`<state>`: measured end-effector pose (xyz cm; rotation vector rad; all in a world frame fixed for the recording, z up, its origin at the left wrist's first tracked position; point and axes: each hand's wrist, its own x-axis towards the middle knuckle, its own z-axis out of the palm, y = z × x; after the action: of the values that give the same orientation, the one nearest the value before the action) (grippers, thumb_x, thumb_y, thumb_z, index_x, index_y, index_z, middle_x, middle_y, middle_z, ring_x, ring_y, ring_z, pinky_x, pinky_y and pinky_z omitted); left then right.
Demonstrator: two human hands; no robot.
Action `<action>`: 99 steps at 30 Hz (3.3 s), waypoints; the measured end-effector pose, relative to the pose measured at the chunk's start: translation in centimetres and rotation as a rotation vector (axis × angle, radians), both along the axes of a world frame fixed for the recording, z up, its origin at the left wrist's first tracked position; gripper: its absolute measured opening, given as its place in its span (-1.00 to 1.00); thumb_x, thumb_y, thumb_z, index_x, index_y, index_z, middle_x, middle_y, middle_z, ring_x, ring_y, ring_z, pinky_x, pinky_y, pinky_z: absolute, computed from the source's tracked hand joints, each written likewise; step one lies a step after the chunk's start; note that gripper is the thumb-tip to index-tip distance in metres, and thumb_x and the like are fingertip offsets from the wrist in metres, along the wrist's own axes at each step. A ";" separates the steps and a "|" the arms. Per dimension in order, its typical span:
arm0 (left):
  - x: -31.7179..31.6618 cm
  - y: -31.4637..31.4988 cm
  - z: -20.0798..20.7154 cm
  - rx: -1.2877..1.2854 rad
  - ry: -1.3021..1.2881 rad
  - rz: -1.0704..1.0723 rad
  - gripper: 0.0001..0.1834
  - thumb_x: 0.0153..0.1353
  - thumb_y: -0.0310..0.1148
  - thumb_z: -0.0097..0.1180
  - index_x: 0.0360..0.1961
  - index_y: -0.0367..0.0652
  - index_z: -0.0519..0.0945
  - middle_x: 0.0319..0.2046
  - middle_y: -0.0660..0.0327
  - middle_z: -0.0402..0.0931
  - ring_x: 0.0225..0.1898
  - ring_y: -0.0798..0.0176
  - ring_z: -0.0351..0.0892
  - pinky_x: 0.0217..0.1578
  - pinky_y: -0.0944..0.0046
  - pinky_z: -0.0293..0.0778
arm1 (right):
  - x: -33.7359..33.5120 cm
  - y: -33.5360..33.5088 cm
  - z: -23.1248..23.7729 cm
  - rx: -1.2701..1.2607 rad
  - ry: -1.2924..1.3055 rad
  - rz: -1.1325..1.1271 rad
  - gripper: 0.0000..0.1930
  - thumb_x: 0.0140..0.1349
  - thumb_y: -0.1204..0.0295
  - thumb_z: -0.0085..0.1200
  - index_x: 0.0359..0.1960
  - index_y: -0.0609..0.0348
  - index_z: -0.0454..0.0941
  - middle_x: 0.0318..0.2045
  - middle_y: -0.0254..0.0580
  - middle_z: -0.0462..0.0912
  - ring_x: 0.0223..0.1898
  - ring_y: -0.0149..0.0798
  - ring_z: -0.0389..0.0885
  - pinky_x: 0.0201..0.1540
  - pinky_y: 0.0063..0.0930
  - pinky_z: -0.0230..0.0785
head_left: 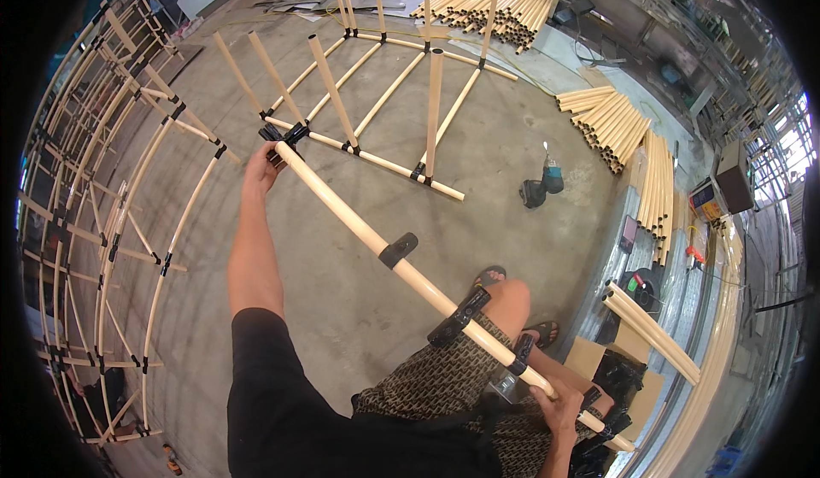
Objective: The person attaches plastic connectors to a metal pole, joins the pole to a larger metal structure, and secures the joints using a power drill.
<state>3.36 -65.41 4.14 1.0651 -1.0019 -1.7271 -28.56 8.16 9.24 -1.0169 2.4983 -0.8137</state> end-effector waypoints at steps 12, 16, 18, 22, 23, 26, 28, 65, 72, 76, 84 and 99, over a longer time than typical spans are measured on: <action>1.8 0.2 -0.7 -0.021 0.060 0.033 -0.78 0.31 -0.30 0.15 -0.14 -0.21 0.62 -0.14 0.12 0.66 -0.06 0.16 0.64 0.09 0.12 0.49 | 0.0 0.0 -0.1 0.065 -0.025 -0.019 -0.60 0.02 0.21 0.50 -0.15 0.14 0.76 -0.34 0.00 0.75 -0.31 0.01 0.74 -0.22 -0.23 0.53; -1.0 1.5 1.6 -0.198 -0.256 -0.059 -0.58 0.22 -0.18 0.32 -0.03 -0.28 0.65 -0.15 0.11 0.69 -0.07 0.17 0.66 0.08 0.16 0.49 | -0.1 0.3 -1.1 0.079 0.020 -0.034 -0.60 0.02 0.19 0.49 -0.16 0.15 0.76 -0.35 -0.01 0.75 -0.32 0.04 0.72 -0.23 -0.22 0.53; -1.8 1.7 2.9 -0.383 -0.602 -0.147 -0.46 0.17 -0.15 0.39 0.05 -0.33 0.64 -0.13 0.08 0.70 -0.06 0.18 0.66 0.05 0.17 0.50 | -0.1 0.0 -1.0 0.086 0.029 -0.031 -0.59 0.02 0.17 0.48 -0.18 0.16 0.75 -0.35 -0.01 0.75 -0.32 0.05 0.72 -0.23 -0.21 0.52; -1.8 0.4 1.9 -0.738 -1.030 -0.151 -0.40 0.13 -0.15 0.44 0.07 -0.39 0.63 -0.20 0.06 0.72 -0.21 0.21 0.66 -0.13 0.15 0.54 | -0.5 -0.7 -1.5 0.052 0.093 0.020 -0.59 0.03 0.10 0.47 -0.23 0.14 0.75 -0.38 -0.06 0.74 -0.35 0.04 0.71 -0.25 -0.20 0.52; -2.3 0.7 1.8 -0.835 -1.088 -0.133 -0.42 0.15 -0.16 0.44 0.05 -0.40 0.63 -0.23 0.08 0.72 -0.26 0.22 0.66 -0.18 0.16 0.55 | -0.5 -0.7 -1.6 0.035 0.123 0.025 -0.59 0.03 0.08 0.47 -0.24 0.13 0.75 -0.39 -0.08 0.73 -0.35 0.03 0.70 -0.26 -0.20 0.51; -2.5 1.4 2.7 -0.593 -1.173 -0.202 -0.38 0.12 -0.11 0.43 0.07 -0.38 0.64 -0.16 -0.06 0.71 -0.21 0.07 0.71 -0.13 0.09 0.56 | -0.2 -1.2 -1.7 0.040 0.175 0.024 -0.59 0.03 0.04 0.45 -0.26 0.09 0.75 -0.43 -0.13 0.72 -0.38 0.00 0.70 -0.29 -0.19 0.51; -2.3 2.2 3.3 -0.565 -1.347 -0.259 -0.34 0.12 -0.06 0.42 0.09 -0.39 0.64 -0.14 -0.11 0.71 -0.20 0.06 0.72 -0.12 0.09 0.57 | -0.2 -1.7 -1.6 0.056 0.198 0.036 -0.59 0.03 0.02 0.45 -0.26 0.08 0.74 -0.44 -0.16 0.72 -0.38 -0.02 0.70 -0.30 -0.19 0.50; 13.8 14.6 3.0 -1.068 -1.144 -0.329 -0.30 0.23 0.25 0.20 -0.33 -0.37 0.68 -0.32 -0.07 0.58 -0.08 -0.17 0.50 0.38 -0.21 0.02 | 15.4 -34.8 -2.3 -0.165 0.145 0.580 -0.55 0.23 -0.08 0.22 -0.27 0.09 0.68 -0.41 0.05 0.71 -0.27 0.18 0.69 -0.17 0.03 0.52; 14.4 9.0 4.9 -1.180 -1.202 -0.344 -0.35 0.19 0.22 0.25 -0.36 -0.32 0.70 -0.39 -0.03 0.60 -0.14 -0.14 0.50 0.20 -0.14 0.18 | 17.7 -39.6 -6.0 -0.180 0.180 0.553 -0.60 0.24 0.02 0.24 -0.17 0.11 0.62 -0.33 0.04 0.70 -0.22 0.18 0.68 -0.17 0.04 0.50; 15.1 5.6 5.5 -1.188 -1.269 -0.406 -0.35 0.19 0.23 0.25 -0.40 -0.30 0.70 -0.37 -0.04 0.62 -0.14 -0.15 0.53 0.14 -0.09 0.23 | 18.0 -42.0 -4.6 -0.180 0.092 0.521 -0.63 0.23 0.06 0.24 -0.14 0.08 0.62 -0.30 0.00 0.69 -0.17 0.14 0.67 -0.13 0.02 0.48; 11.9 -0.5 8.6 -0.999 -1.319 -0.781 -0.27 0.13 0.32 0.25 -0.37 -0.32 0.68 -0.28 -0.16 0.62 -0.10 -0.23 0.54 0.09 -0.08 0.31 | 17.4 -44.9 -2.3 -0.125 0.062 0.411 -0.57 0.22 -0.04 0.26 -0.23 0.10 0.68 -0.31 -0.02 0.73 -0.18 0.11 0.69 -0.12 0.00 0.51; 5.2 -12.8 8.9 -1.197 -1.169 -0.761 -0.29 0.04 0.34 0.32 -0.36 -0.24 0.71 -0.36 -0.02 0.64 -0.10 -0.14 0.55 0.07 0.01 0.24 | 15.0 -57.7 -1.4 0.149 0.098 0.289 -0.51 0.07 -0.06 0.35 -0.25 0.15 0.75 -0.33 0.11 0.74 -0.20 0.16 0.72 -0.09 0.01 0.54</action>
<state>8.54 -78.23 13.05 0.7787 -2.9133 -0.4148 -13.51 -49.58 7.87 -1.3512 2.3695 -0.4947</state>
